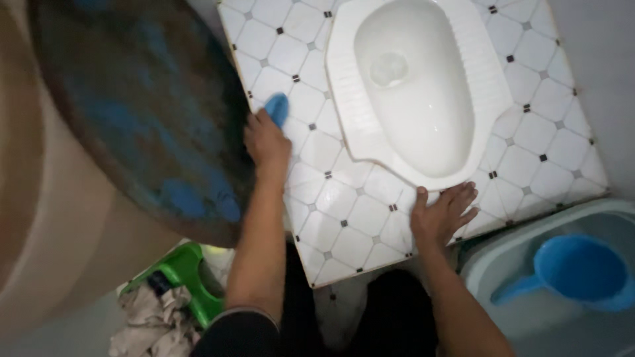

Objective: The person scrubs a white squat toilet and the surrounding tiled floor using a blue sponge. They wipe the interior bowl, the rim, and the floor tiles around the fixture.

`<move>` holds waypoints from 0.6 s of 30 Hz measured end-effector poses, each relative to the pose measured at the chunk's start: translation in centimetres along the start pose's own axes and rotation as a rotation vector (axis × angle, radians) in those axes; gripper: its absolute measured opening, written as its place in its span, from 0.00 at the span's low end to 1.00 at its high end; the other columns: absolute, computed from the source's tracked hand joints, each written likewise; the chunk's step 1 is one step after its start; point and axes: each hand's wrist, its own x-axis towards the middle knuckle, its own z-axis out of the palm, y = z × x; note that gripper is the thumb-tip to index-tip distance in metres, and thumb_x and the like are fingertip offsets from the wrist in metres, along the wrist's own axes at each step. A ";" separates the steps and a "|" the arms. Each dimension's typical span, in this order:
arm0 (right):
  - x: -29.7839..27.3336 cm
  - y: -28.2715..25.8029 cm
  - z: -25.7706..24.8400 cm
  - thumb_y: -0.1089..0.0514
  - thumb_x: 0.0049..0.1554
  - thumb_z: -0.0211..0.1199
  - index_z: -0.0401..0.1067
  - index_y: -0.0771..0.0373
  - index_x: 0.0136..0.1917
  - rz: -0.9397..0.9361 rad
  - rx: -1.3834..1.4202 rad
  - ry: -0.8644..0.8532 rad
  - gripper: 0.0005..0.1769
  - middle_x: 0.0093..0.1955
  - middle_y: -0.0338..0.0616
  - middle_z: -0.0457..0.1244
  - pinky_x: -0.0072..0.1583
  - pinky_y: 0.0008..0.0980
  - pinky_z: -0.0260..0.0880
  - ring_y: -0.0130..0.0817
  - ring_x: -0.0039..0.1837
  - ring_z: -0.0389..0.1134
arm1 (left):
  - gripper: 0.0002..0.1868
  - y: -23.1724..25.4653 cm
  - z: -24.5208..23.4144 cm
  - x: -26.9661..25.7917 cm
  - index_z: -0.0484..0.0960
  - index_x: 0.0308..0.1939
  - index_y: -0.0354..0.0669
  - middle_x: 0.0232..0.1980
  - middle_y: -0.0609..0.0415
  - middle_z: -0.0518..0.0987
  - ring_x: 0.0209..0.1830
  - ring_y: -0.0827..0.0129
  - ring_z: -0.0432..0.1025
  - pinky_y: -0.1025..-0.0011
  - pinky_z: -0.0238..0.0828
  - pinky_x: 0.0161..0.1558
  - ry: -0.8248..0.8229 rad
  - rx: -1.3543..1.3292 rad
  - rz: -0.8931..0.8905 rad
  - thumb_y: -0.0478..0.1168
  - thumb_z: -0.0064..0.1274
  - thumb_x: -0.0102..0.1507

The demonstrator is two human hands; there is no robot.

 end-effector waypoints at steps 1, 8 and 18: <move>0.1 -0.1 0.1 0.34 0.63 0.51 0.34 0.81 0.82 -0.008 0.008 0.010 0.57 0.87 0.66 0.30 0.80 0.58 0.19 0.56 0.87 0.26 | 0.35 0.2 -0.2 -1.7 0.70 0.59 0.36 0.59 0.36 0.71 0.55 0.37 0.69 0.47 0.67 0.56 -0.025 -0.002 -0.017 0.32 0.63 0.48; 0.1 -0.1 0.3 0.33 0.63 0.50 0.35 0.81 0.82 -0.016 0.021 0.014 0.57 0.87 0.67 0.31 0.80 0.59 0.19 0.55 0.87 0.26 | 0.32 1.8 -2.5 -12.9 0.67 0.63 0.32 0.58 0.37 0.71 0.53 0.40 0.68 0.48 0.67 0.55 -0.088 -0.038 -0.034 0.31 0.58 0.55; 0.2 -0.2 0.2 0.35 0.62 0.51 0.37 0.82 0.81 -0.014 -0.012 0.020 0.56 0.86 0.68 0.32 0.80 0.59 0.20 0.57 0.87 0.28 | 0.32 2.1 -0.3 -8.1 0.68 0.64 0.32 0.62 0.38 0.70 0.58 0.41 0.67 0.45 0.66 0.57 -0.025 -0.054 -0.085 0.33 0.58 0.56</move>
